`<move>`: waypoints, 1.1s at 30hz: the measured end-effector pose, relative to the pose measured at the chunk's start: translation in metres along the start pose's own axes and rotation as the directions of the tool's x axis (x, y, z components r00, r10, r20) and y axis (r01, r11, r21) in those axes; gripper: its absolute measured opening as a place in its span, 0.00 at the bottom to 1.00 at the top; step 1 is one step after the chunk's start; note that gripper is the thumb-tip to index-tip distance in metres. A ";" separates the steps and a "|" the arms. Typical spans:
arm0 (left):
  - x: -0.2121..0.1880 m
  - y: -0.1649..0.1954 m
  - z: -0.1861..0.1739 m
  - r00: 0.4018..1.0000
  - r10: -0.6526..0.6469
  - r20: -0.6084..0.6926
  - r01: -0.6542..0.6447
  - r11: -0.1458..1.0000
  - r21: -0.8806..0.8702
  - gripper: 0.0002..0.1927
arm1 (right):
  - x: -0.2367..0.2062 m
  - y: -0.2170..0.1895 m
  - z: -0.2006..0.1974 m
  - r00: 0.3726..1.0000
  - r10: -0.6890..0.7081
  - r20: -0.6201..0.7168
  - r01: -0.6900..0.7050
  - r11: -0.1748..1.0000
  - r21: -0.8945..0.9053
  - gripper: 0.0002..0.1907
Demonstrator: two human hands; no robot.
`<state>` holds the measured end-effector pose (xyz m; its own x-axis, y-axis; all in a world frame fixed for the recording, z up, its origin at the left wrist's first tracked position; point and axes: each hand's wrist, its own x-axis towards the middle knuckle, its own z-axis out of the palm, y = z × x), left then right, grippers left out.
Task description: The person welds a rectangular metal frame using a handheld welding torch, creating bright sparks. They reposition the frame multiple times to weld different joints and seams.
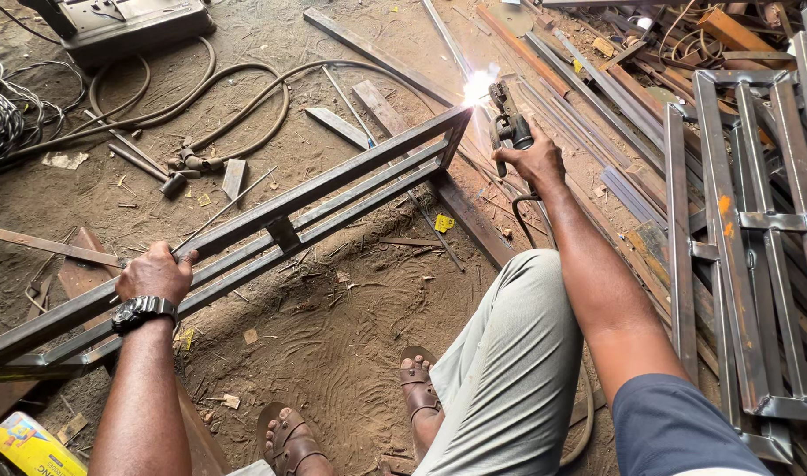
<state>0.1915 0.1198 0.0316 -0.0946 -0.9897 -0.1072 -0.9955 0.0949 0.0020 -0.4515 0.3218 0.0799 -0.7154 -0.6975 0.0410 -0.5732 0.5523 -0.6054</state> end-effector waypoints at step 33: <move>0.007 -0.003 0.006 1.000 0.015 -0.026 -0.015 1.000 0.006 0.19 | 0.002 0.000 0.000 1.000 0.010 -0.005 -0.010 1.000 -0.021 0.61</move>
<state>0.1941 0.1137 0.0249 -0.1094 -0.9906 -0.0818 -0.9939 0.1099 -0.0025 -0.4531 0.3209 0.0798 -0.7232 -0.6895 0.0394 -0.5741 0.5685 -0.5893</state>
